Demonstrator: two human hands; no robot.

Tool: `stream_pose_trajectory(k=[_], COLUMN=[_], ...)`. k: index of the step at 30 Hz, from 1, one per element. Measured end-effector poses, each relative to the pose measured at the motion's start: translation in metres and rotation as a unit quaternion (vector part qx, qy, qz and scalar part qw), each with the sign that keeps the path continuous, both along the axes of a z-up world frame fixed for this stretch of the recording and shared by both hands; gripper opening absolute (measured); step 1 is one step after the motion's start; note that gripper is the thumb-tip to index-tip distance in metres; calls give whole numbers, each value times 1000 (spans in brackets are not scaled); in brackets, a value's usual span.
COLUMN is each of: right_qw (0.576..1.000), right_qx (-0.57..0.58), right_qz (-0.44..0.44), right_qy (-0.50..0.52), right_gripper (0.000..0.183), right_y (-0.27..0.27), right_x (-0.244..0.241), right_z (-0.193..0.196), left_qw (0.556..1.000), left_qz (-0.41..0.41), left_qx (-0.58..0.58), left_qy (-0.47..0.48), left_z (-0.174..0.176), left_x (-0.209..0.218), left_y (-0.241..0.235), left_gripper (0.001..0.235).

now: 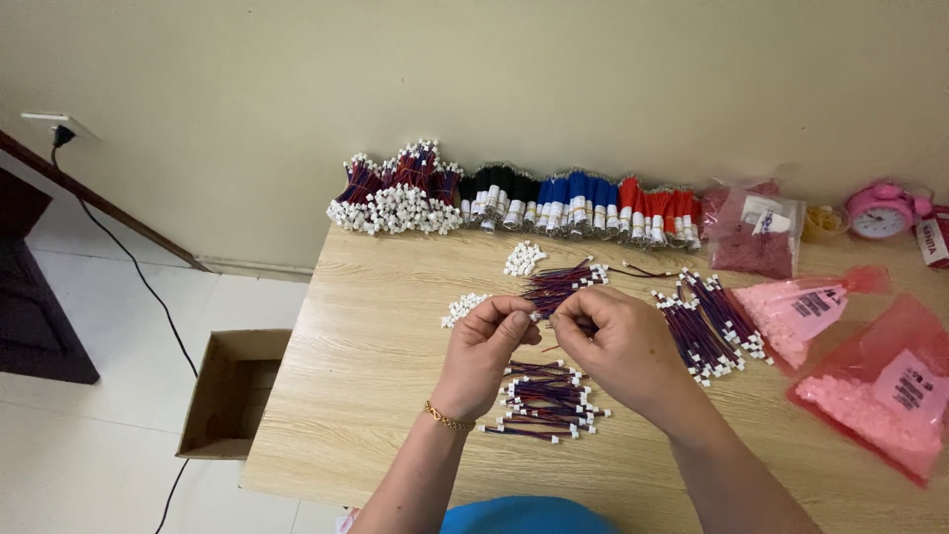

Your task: Assemble small cables by attaching white plastic caps to the ends of purple wires

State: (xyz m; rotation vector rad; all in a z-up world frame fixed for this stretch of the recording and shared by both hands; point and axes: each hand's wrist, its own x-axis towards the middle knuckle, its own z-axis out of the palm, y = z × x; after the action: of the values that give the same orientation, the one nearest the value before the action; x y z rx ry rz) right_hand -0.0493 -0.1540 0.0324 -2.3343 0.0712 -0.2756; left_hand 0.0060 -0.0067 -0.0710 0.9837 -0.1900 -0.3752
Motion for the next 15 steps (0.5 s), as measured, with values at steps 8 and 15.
stream_pose_trajectory(k=[8,15], right_qw=[1000,998], right_qx=[-15,-56], right_qz=[17,0], right_qy=[13,15], right_gripper=[9,8], right_y=[0,-3], right_x=[-1,0], right_z=[6,-1], left_qw=[1000,1000], left_qz=[-8,-8], left_qx=[-6,-6], left_qy=[23,25], left_z=[-7,-10], left_x=[1,2], left_y=[-2,-6], left_gripper=[14,15])
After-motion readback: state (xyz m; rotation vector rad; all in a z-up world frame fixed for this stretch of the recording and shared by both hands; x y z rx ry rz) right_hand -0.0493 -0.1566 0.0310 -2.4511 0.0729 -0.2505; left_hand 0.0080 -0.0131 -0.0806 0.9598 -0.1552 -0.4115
